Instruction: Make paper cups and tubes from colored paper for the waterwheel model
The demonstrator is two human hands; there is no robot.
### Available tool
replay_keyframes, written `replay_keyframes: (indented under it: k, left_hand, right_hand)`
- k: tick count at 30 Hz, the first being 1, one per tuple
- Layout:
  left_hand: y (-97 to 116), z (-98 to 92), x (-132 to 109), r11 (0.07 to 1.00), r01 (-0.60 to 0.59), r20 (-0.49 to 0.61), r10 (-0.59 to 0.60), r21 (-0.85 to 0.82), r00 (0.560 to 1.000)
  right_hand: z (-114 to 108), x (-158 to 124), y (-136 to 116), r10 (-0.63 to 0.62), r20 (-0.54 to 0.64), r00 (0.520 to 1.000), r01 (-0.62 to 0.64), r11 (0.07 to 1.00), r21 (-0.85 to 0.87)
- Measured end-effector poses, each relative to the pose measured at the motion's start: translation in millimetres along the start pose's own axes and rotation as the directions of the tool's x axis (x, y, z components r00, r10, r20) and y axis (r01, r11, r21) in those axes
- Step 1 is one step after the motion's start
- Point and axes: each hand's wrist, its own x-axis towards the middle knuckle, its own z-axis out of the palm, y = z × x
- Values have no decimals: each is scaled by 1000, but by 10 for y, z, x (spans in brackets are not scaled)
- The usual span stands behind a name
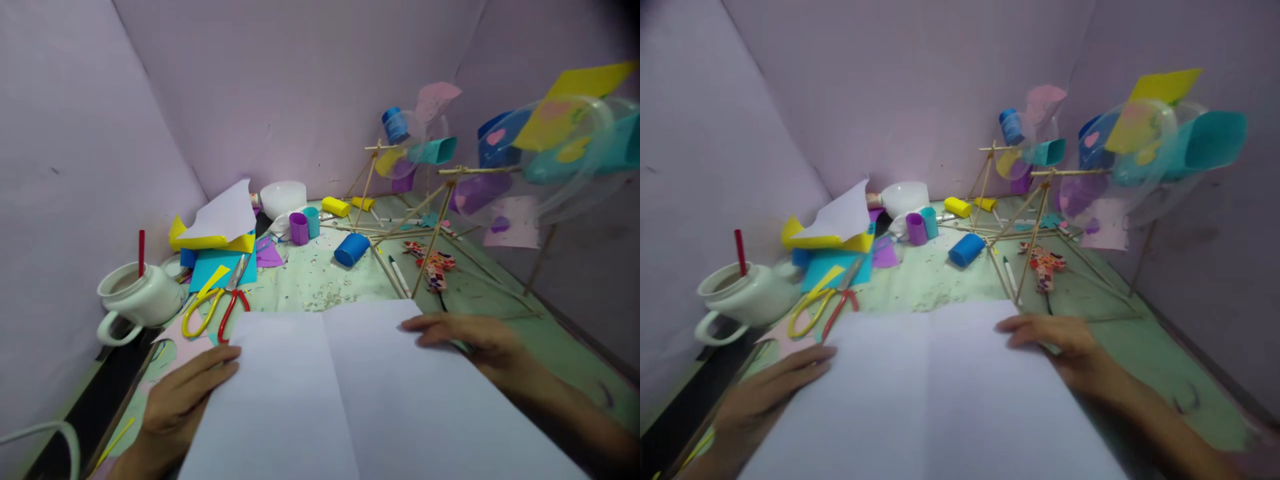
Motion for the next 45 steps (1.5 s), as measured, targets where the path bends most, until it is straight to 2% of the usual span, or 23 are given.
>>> replay_keyframes:
  k: [2,4,5,7,9,11,13,14,16,18,20,24,26,29,31,38,45]
  left_hand:
    - [-120,83,-119,984,-171,128,162,59,978]
    - [-217,107,-179,960,-273,238,251,66,938]
    - [-250,104,-188,958,-280,264,256,57,930]
    - [-274,84,-173,973,-229,265,216,19,940]
    - [-236,69,-119,988,-152,274,154,-30,949]
    - [-139,71,-36,999,-30,295,41,-40,955]
    - [-8,92,63,983,185,263,-182,15,947]
    - [56,110,114,955,295,247,-296,44,923]
    - [155,160,203,899,436,218,-434,43,874]
    - [198,223,263,866,494,193,-498,75,845]
    - [195,289,288,835,519,153,-546,183,824]
    - [162,388,253,724,538,86,-627,431,774]
    - [155,411,211,715,517,56,-609,470,791]
    - [140,415,145,794,423,46,-489,438,871]
    - [123,407,109,844,361,61,-416,396,907]
    - [109,396,64,881,301,78,-351,365,933]
    - [105,415,53,875,228,106,-299,428,948]
  right_hand:
    - [27,-141,168,35,141,989,-30,999,-40]
    - [45,-234,274,25,225,974,-2,995,-100]
    - [49,-259,303,15,238,971,13,993,-117]
    - [53,-276,330,-1,215,977,26,993,-113]
    - [70,-275,334,-12,158,987,29,994,-103]
    - [109,-274,328,-17,77,997,29,987,-158]
    - [163,-274,310,6,-6,1000,-7,968,-250]
    - [189,-270,298,26,-40,999,-37,957,-287]
    - [232,-254,272,74,-78,994,-96,937,-336]
    - [255,-237,256,127,-98,987,-155,911,-382]
    - [263,-235,258,157,-97,983,-184,880,-438]
    - [277,-293,289,129,-58,990,-140,849,-509]
    - [289,-326,302,101,-88,991,-133,836,-533]
    - [307,-341,314,59,-136,989,-124,827,-548]
    - [313,-333,317,48,-138,989,-117,829,-547]
    - [316,-324,324,61,-151,987,-133,833,-536]
    - [321,-353,352,0,-138,990,-80,813,-576]
